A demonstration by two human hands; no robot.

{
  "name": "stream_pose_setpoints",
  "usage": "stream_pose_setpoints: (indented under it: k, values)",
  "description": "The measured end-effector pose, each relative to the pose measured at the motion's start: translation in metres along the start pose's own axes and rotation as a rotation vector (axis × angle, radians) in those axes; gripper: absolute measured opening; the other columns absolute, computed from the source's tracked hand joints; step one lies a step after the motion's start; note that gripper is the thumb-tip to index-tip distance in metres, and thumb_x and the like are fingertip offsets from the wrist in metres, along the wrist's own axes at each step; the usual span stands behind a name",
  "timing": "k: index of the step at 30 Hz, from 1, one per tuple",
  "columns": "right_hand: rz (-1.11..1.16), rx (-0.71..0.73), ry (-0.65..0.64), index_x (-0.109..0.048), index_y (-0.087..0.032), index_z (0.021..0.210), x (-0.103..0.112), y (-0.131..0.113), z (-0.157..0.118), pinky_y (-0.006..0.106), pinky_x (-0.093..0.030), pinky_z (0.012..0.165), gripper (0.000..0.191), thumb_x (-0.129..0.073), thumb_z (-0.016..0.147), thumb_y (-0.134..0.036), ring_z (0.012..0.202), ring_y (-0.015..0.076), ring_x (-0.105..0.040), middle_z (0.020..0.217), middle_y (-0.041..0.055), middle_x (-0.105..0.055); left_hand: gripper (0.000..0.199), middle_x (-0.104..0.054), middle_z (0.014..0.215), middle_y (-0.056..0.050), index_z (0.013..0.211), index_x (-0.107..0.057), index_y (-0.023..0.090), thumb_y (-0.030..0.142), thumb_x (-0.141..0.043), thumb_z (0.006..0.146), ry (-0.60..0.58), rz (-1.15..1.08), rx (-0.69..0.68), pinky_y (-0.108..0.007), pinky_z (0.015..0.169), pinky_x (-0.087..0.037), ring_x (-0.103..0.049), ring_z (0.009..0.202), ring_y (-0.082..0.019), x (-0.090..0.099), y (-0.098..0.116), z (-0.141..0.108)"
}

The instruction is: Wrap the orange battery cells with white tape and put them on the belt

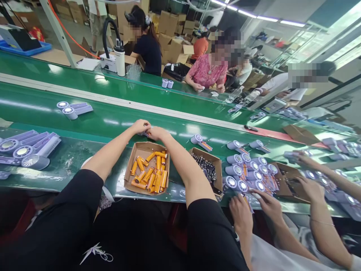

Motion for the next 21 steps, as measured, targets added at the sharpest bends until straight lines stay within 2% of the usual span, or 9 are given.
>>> stream_pose_setpoints:
  k: [3,6,8,10,13,15,16,18,21]
  values:
    - [0.011,-0.031,0.059,-0.072,-0.034,0.149,0.001,0.007,-0.011,0.038,-0.058,0.105,0.044,-0.067,0.105,-0.033,0.126,0.032,-0.077,0.139,0.0134,-0.08,0.049,-0.073,0.146,-0.015,0.139,-0.071,0.014,0.028,-0.076,0.093,0.1,-0.011,-0.029,-0.042,0.121,-0.051,-0.068,0.138,-0.029,0.023,0.013,-0.035]
    - [0.063,-0.099,0.131,-0.067,-0.03,0.156,-0.007,0.016,-0.026,0.045,-0.059,0.108,0.049,-0.064,0.107,-0.032,0.128,0.0356,-0.076,0.143,0.0159,-0.078,0.054,-0.072,0.149,-0.013,0.145,-0.068,0.018,0.036,-0.07,0.094,0.147,0.004,-0.058,-0.046,0.126,-0.047,-0.066,0.14,-0.031,0.039,0.002,-0.118]
    - [0.116,-0.14,0.17,-0.067,-0.025,0.156,-0.013,0.021,-0.04,0.048,-0.058,0.111,0.049,-0.064,0.108,-0.032,0.131,0.0366,-0.074,0.148,0.0166,-0.075,0.046,-0.078,0.138,-0.01,0.134,-0.075,0.022,0.05,-0.064,0.098,0.103,0.057,-0.078,-0.048,0.122,-0.052,-0.071,0.13,-0.031,0.047,-0.021,-0.194]
    - [0.167,-0.159,0.216,-0.066,-0.023,0.156,-0.017,0.02,-0.06,0.047,-0.055,0.117,0.049,-0.062,0.109,-0.033,0.139,0.0343,-0.07,0.156,0.0141,-0.07,0.053,-0.079,0.137,-0.011,0.131,-0.078,0.025,0.064,-0.066,0.097,0.02,0.18,-0.104,-0.053,0.123,-0.051,-0.068,0.135,-0.036,0.053,-0.052,-0.271]
    - [0.376,-0.087,0.373,-0.073,-0.021,0.148,-0.017,-0.005,-0.102,0.044,-0.054,0.118,0.042,-0.061,0.11,-0.033,0.133,0.0289,-0.073,0.15,0.0101,-0.075,0.057,-0.073,0.148,-0.013,0.139,-0.075,0.027,0.062,-0.067,0.095,-0.027,0.376,-0.116,-0.064,0.125,-0.048,-0.057,0.148,-0.045,0.06,-0.097,-0.358]
    - [0.604,0.03,0.453,-0.081,-0.022,0.133,-0.018,-0.04,-0.134,0.043,-0.059,0.108,0.034,-0.062,0.108,-0.036,0.114,0.0268,-0.079,0.131,0.0086,-0.083,0.049,-0.074,0.144,-0.015,0.141,-0.073,0.027,0.048,-0.067,0.097,0.012,0.444,-0.142,-0.067,0.117,-0.053,-0.058,0.146,-0.047,0.061,-0.109,-0.389]
    - [0.718,0.088,0.457,-0.084,-0.023,0.127,-0.019,-0.06,-0.149,0.043,-0.06,0.103,0.032,-0.064,0.107,-0.039,0.105,0.0259,-0.08,0.122,0.008,-0.085,0.046,-0.077,0.139,-0.016,0.14,-0.072,0.026,0.041,-0.067,0.097,0.047,0.461,-0.164,-0.066,0.113,-0.056,-0.06,0.143,-0.047,0.062,-0.107,-0.396]
    - [0.937,0.153,0.399,-0.084,-0.023,0.125,-0.024,-0.102,-0.175,0.04,-0.062,0.094,0.033,-0.067,0.105,-0.044,0.091,0.0237,-0.08,0.108,0.0073,-0.087,0.046,-0.079,0.13,-0.017,0.141,-0.07,0.025,0.034,-0.072,0.096,0.148,0.481,-0.199,-0.065,0.111,-0.058,-0.062,0.138,-0.046,0.064,-0.09,-0.398]
    - [1.272,0.233,0.197,-0.076,-0.022,0.14,-0.035,-0.158,-0.197,0.034,-0.062,0.078,0.053,-0.079,0.097,-0.052,0.074,0.02,-0.077,0.094,0.0049,-0.086,0.06,-0.077,0.135,-0.014,0.149,-0.062,0.028,0.027,-0.081,0.092,0.339,0.484,-0.253,-0.069,0.122,-0.05,-0.057,0.146,-0.043,0.066,-0.048,-0.388]
Point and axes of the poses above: each hand's wrist, its own z-axis towards the middle knuckle, its own x-axis out of the back of the hand, y = z × x, the point moved 1 cm from there along z, towards the middle knuckle
